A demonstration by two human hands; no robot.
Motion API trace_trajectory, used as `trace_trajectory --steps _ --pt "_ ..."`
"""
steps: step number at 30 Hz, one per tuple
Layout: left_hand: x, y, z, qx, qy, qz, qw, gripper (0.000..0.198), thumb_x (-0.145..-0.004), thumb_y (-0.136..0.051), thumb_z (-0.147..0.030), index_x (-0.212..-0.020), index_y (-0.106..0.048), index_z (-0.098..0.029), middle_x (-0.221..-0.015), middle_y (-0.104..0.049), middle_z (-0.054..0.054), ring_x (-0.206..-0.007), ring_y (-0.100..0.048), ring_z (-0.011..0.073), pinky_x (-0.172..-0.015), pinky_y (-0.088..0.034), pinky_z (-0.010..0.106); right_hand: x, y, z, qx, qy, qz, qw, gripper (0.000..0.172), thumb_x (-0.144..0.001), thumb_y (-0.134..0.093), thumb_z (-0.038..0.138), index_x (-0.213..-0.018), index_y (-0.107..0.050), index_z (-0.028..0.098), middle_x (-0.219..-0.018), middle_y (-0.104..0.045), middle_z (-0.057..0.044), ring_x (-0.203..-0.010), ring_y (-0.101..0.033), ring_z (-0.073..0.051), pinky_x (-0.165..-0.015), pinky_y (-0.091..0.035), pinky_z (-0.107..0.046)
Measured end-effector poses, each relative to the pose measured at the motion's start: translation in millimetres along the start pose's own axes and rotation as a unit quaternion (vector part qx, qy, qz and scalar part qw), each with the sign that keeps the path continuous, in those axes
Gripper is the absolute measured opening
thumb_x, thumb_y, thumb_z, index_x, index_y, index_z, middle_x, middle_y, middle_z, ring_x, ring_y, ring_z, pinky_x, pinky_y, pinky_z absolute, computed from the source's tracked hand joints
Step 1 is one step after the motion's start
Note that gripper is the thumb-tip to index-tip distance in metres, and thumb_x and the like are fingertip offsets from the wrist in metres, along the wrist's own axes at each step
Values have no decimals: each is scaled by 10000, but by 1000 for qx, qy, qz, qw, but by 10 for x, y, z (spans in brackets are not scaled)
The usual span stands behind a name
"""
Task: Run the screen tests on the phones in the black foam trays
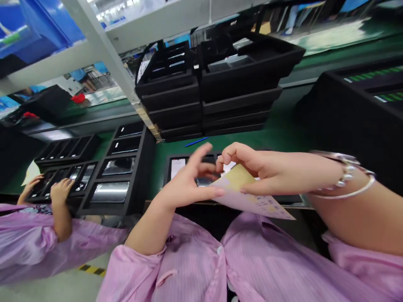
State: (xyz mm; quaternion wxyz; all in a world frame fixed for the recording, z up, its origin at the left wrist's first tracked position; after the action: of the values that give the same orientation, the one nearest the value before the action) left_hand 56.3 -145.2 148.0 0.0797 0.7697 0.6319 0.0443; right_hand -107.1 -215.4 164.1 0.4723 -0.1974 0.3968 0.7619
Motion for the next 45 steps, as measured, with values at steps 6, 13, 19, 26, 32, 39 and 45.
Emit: trace_trajectory --steps 6,13,19,26,32,39,45 --pt "125 -233 479 109 163 2 981 399 -850 -745 -517 -1011 -760 -153 -980 -758 81 -868 -700 201 -755 -539 291 67 106 236 63 46 28 997 214 -927 -757 406 -1071 -650 289 -1172 -623 -84 -1160 -593 -354 -963 -574 -569" --pt "372 -336 634 182 79 -108 974 419 -903 -717 -503 -1199 -744 -208 -1204 -750 112 -1088 -712 262 -927 -569 375 261 -72 348 102 94 21 990 202 -955 -684 191 -1146 -654 249 -1185 -599 -108 -1208 -562 -371 -1068 -482 -643" --pt "410 -296 535 115 -1 -122 986 314 -964 -669 -329 -1270 -708 -272 -1245 -736 45 -1144 -684 207 -1037 -519 347 307 -267 274 88 80 4 993 173 -961 -675 153 -1117 -638 220 -1106 -582 -103 -1135 -586 -340 -1033 -489 -625" --pt "432 -207 627 139 3 -133 981 406 -967 -630 -492 -1253 -719 -218 -1086 -760 52 -953 -691 206 -859 -548 320 274 -451 249 78 82 20 993 189 -960 -663 105 -1098 -628 230 -1024 -664 -59 -965 -678 -261 -1123 -411 -645" --pt "450 -24 655 152 -27 -175 972 351 -983 -619 -461 -1240 -730 -250 -1227 -741 57 -1151 -675 231 -1036 -503 353 204 -680 193 33 67 65 995 160 -980 -643 137 -1109 -619 228 -984 -684 -41 -865 -686 -221 -1083 -475 -572" --pt "501 98 753 158 19 -195 968 461 -929 -642 -571 -1190 -750 -207 -1236 -742 93 -1180 -674 284 -1074 -503 427 169 -821 228 37 90 74 993 149 -981 -646 122 -1097 -610 208 -960 -676 -47 -842 -676 -212 -1068 -480 -550" --pt "605 55 840 168 45 -214 961 564 -893 -633 -658 -1167 -756 -180 -1175 -758 98 -1092 -700 287 -1031 -538 441 208 -851 220 29 90 92 991 136 -979 -658 187 -1094 -650 258 -958 -702 -51 -822 -697 -254 -1026 -533 -555"
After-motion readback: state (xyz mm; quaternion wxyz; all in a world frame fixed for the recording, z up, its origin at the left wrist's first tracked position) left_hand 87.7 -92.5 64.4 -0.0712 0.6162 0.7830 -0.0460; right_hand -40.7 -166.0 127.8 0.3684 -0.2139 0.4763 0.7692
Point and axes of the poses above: each hand's wrist, its own x-axis away from the middle knuckle, its own y-axis out of the back of the hand, z = x × y, the point moved 7 cm from there along -x, towards the middle knuckle
